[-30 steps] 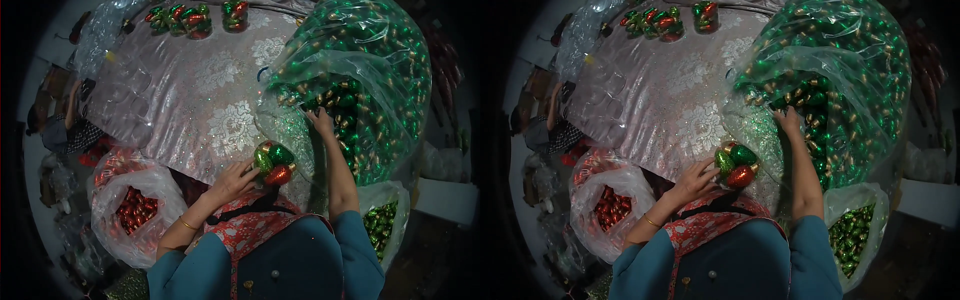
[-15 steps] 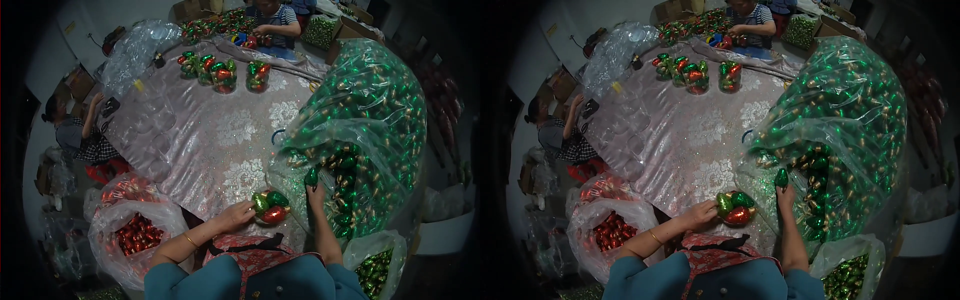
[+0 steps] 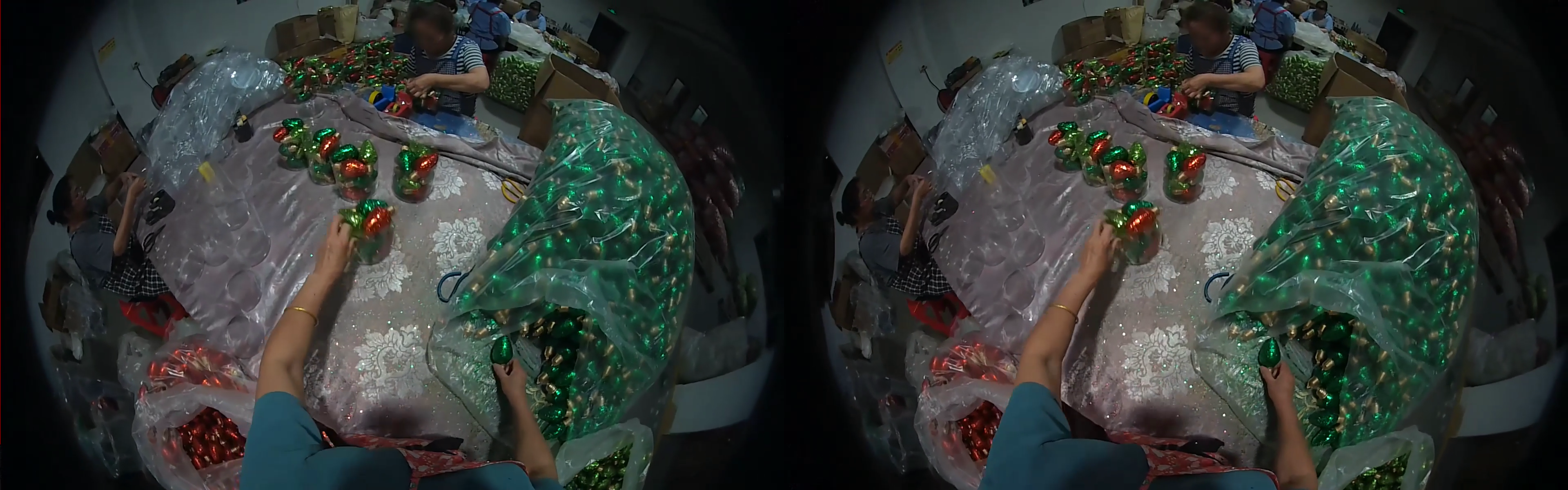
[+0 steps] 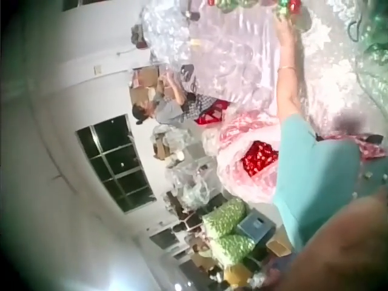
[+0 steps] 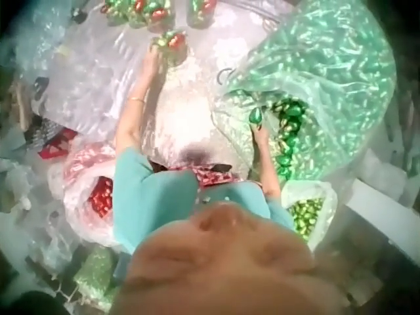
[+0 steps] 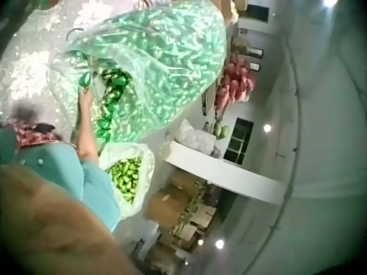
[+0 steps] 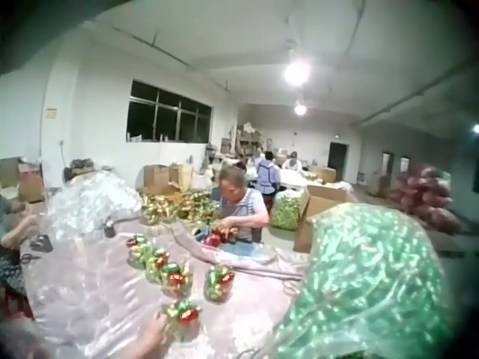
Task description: The person packages small red and green ornaments into plastic bags by hand.
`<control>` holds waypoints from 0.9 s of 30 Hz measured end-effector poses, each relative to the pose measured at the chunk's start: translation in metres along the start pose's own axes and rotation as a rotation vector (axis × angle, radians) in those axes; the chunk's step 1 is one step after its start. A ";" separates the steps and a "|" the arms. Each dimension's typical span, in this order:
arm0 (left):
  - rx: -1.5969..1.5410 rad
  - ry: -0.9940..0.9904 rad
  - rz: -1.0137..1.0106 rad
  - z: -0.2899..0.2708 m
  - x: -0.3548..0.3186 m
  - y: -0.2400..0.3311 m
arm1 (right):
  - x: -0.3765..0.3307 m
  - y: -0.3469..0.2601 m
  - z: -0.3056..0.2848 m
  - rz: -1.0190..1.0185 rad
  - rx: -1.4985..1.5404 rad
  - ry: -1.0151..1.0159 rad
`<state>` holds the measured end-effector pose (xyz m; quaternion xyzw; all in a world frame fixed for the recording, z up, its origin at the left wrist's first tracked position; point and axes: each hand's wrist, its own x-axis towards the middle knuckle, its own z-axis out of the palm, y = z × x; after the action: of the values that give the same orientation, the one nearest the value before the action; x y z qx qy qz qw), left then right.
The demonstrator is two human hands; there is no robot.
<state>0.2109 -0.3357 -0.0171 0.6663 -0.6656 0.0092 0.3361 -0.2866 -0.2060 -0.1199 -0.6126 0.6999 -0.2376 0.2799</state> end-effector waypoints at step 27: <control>-0.797 0.105 -0.712 0.184 0.163 -0.057 | -0.001 -0.015 -0.005 0.184 -0.014 -0.016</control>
<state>0.1999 -0.5699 -0.1096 0.6701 -0.3326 -0.3257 0.5781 -0.2791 -0.2072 -0.1060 -0.5494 0.7527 -0.2012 0.3019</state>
